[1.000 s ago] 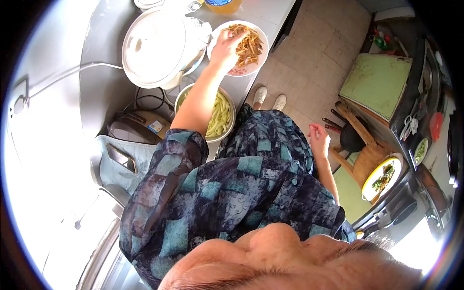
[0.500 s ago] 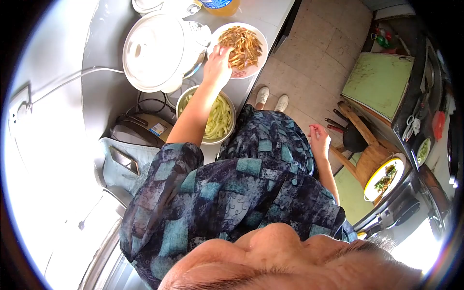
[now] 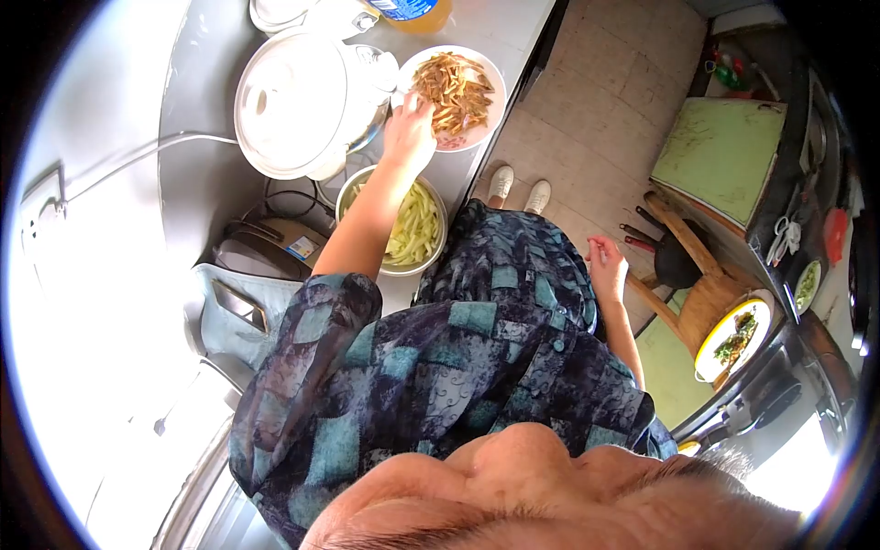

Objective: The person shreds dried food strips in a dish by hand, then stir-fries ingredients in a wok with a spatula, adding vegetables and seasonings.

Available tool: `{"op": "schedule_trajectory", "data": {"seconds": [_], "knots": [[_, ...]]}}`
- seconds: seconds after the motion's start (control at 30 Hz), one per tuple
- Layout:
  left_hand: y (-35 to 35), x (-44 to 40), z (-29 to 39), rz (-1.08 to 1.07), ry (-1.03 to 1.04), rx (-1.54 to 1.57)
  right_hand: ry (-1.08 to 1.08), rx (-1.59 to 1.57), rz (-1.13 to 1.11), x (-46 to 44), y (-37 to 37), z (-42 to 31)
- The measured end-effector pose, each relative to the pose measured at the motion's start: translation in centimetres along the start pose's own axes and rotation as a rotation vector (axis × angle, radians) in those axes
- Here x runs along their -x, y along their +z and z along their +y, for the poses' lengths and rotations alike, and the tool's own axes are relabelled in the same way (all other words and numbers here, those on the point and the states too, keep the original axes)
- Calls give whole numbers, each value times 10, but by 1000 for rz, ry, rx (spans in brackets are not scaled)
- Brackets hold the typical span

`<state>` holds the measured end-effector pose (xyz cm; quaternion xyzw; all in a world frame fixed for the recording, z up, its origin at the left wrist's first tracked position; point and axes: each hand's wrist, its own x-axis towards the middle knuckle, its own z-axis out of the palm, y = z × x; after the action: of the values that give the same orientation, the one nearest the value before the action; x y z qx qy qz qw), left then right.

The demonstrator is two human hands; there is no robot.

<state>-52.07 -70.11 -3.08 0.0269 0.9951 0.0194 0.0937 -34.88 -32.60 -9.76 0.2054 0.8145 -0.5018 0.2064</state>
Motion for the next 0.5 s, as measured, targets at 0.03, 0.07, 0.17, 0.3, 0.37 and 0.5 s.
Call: {"op": "schedule_trajectory", "data": {"seconds": [0.03,0.07,0.17,0.3,0.37,0.5], "knots": [[-1,4,-1,40,10,23,-2,8,-4,0,0,1],[0,4,1,73,8,44,-4,17,-8,-1,0,1],[3,-1,11,191,47,128,2,3,-14,-1,0,-2],[13,-30,21,256,163,233,-1,-16,-10,-2,0,-1],[18,-41,24,203,170,227,-7,-30,-4,-1,2,0],[7,-42,35,182,182,78,-18,-5,16,4,0,-1]]}}
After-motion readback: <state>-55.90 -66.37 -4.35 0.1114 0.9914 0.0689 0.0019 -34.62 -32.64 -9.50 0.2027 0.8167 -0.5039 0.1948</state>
